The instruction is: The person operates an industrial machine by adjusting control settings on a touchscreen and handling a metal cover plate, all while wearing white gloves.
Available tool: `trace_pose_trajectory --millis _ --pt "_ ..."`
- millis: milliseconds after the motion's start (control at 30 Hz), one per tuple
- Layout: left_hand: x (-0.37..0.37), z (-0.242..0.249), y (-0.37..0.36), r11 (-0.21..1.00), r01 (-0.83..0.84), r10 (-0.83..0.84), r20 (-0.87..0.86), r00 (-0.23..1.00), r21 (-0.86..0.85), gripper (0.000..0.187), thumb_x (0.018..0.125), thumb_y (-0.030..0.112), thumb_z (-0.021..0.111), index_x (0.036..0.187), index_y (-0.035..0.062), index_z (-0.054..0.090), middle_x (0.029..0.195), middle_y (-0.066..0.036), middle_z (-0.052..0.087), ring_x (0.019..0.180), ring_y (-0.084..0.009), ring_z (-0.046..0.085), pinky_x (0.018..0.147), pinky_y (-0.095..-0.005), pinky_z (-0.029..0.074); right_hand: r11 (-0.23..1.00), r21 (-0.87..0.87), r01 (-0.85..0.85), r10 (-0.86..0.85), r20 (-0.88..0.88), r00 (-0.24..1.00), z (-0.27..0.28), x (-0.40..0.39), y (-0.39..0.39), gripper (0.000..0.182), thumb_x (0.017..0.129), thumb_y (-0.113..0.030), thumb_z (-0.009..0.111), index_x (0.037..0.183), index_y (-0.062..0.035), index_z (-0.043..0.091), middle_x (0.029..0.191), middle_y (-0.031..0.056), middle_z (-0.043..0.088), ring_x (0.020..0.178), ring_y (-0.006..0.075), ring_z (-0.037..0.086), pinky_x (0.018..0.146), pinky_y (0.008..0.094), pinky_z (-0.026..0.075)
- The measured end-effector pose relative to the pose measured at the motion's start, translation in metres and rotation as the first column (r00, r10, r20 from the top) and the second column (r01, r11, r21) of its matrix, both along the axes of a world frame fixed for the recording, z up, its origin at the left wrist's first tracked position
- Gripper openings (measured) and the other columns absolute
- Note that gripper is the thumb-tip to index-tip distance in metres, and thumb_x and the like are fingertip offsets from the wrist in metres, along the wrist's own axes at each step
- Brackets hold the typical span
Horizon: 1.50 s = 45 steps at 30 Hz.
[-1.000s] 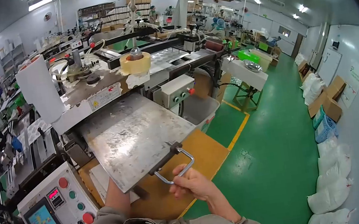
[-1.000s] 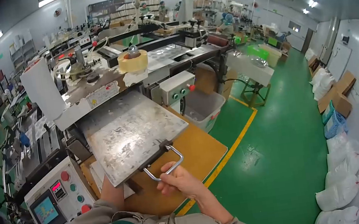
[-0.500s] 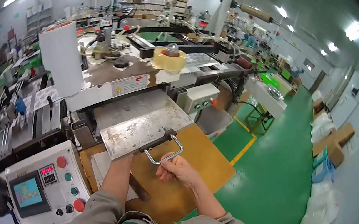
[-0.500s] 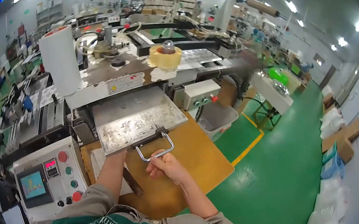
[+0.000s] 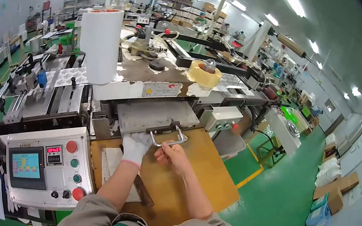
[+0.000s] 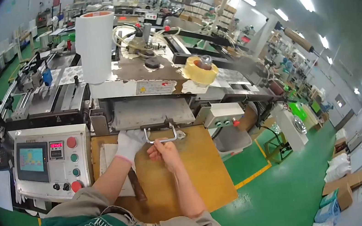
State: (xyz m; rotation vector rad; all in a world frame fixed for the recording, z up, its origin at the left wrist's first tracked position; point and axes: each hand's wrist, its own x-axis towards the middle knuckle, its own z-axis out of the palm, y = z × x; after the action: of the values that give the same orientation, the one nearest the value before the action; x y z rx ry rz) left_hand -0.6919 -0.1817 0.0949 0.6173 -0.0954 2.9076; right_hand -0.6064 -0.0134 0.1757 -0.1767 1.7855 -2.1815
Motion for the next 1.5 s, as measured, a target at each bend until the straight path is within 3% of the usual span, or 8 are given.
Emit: trace_pose_trajectory --millis 67,133,667,833,1033,1067,1167,1500 --pt "0.025 -0.013 -0.008 0.978 0.196 -0.111 -0.641 0.759 0.064 0.057 0.103 0.050 0.034 0.139 0.0079 0.048 0.145 -0.013 0.047 0.128 -0.0293 0.049 0.109 -0.0483 0.039 1.000 0.003 -0.021 0.021 -0.009 1.000 -0.004 -0.023 -0.006 0.030 0.104 -0.029 0.053 0.099 -0.0007 0.060 0.082 0.0097 0.069 0.063 0.0140 0.065 0.058 0.0276 0.055" --pt "0.110 0.061 -0.014 0.943 0.044 0.139 0.511 0.848 -0.329 0.056 0.104 0.047 0.037 0.140 0.0067 0.048 0.142 -0.013 0.051 0.127 -0.0306 0.050 0.109 -0.0471 0.040 0.998 0.031 -0.061 0.063 -0.042 0.997 -0.012 -0.050 -0.011 0.040 0.104 -0.033 0.053 0.090 0.0023 0.065 0.078 0.0093 0.069 0.063 0.0153 0.065 0.058 0.0286 0.056" --pt "0.202 0.107 -0.046 0.763 -0.142 0.288 0.135 0.948 -0.631 0.060 0.106 0.046 0.034 0.141 -0.0009 0.048 0.137 -0.018 0.056 0.124 -0.0286 0.056 0.109 -0.0419 0.040 0.952 0.289 0.102 -0.073 -0.111 0.991 -0.011 -0.133 -0.054 0.043 0.101 -0.045 0.053 0.094 -0.0024 0.058 0.070 0.0095 0.066 0.051 0.0165 0.060 0.046 0.0292 0.050" --pt "0.240 0.118 -0.074 0.678 -0.187 0.344 0.082 0.935 -0.711 0.059 0.108 0.041 0.030 0.141 -0.0049 0.046 0.138 -0.020 0.055 0.127 -0.0314 0.054 0.111 -0.0438 0.039 0.525 0.620 -0.583 0.639 0.164 0.751 0.081 -0.106 -0.059 0.043 0.102 -0.042 0.052 0.092 -0.0022 0.063 0.069 0.0077 0.066 0.051 0.0139 0.059 0.046 0.0283 0.048" --pt "0.301 0.116 -0.116 0.488 -0.286 0.533 0.022 0.846 -0.824 0.057 0.107 0.036 0.030 0.139 -0.0080 0.048 0.134 -0.021 0.059 0.126 -0.0326 0.055 0.110 -0.0446 0.038 0.855 0.461 0.237 0.247 -0.764 0.596 0.202 -0.234 -0.135 0.028 0.098 -0.028 0.058 0.098 -0.0019 0.068 0.080 0.0059 0.064 0.070 0.0145 0.059 0.066 0.0285 0.046" --pt "0.309 0.114 -0.120 0.478 -0.293 0.562 0.032 0.826 -0.828 0.057 0.107 0.035 0.030 0.139 -0.0086 0.047 0.134 -0.022 0.058 0.126 -0.0329 0.055 0.110 -0.0448 0.038 0.757 0.340 0.558 0.277 -0.941 0.196 0.206 -0.272 -0.153 0.027 0.097 -0.022 0.056 0.106 0.0018 0.066 0.093 0.0155 0.068 0.087 0.0272 0.064 0.079 0.0346 0.048" --pt "0.326 0.097 -0.135 0.476 -0.297 0.604 0.063 0.795 -0.828 0.056 0.108 0.032 0.028 0.140 -0.0107 0.044 0.135 -0.024 0.056 0.127 -0.0349 0.054 0.111 -0.0464 0.036 0.448 0.570 0.688 0.823 -0.564 -0.069 0.219 -0.402 -0.178 0.032 0.090 -0.015 0.054 0.114 0.0036 0.063 0.116 0.0245 0.065 0.108 0.0446 0.060 0.091 0.0467 0.048" --pt "0.314 0.076 -0.143 0.486 -0.342 0.583 0.007 0.812 -0.804 0.061 0.108 0.039 0.030 0.143 -0.0106 0.039 0.140 -0.026 0.051 0.131 -0.0345 0.051 0.112 -0.0439 0.035 0.482 0.599 0.640 0.809 -0.584 -0.063 0.228 -0.402 -0.164 0.034 0.089 -0.017 0.057 0.117 0.0030 0.062 0.121 0.0238 0.063 0.113 0.0431 0.058 0.093 0.0461 0.047"
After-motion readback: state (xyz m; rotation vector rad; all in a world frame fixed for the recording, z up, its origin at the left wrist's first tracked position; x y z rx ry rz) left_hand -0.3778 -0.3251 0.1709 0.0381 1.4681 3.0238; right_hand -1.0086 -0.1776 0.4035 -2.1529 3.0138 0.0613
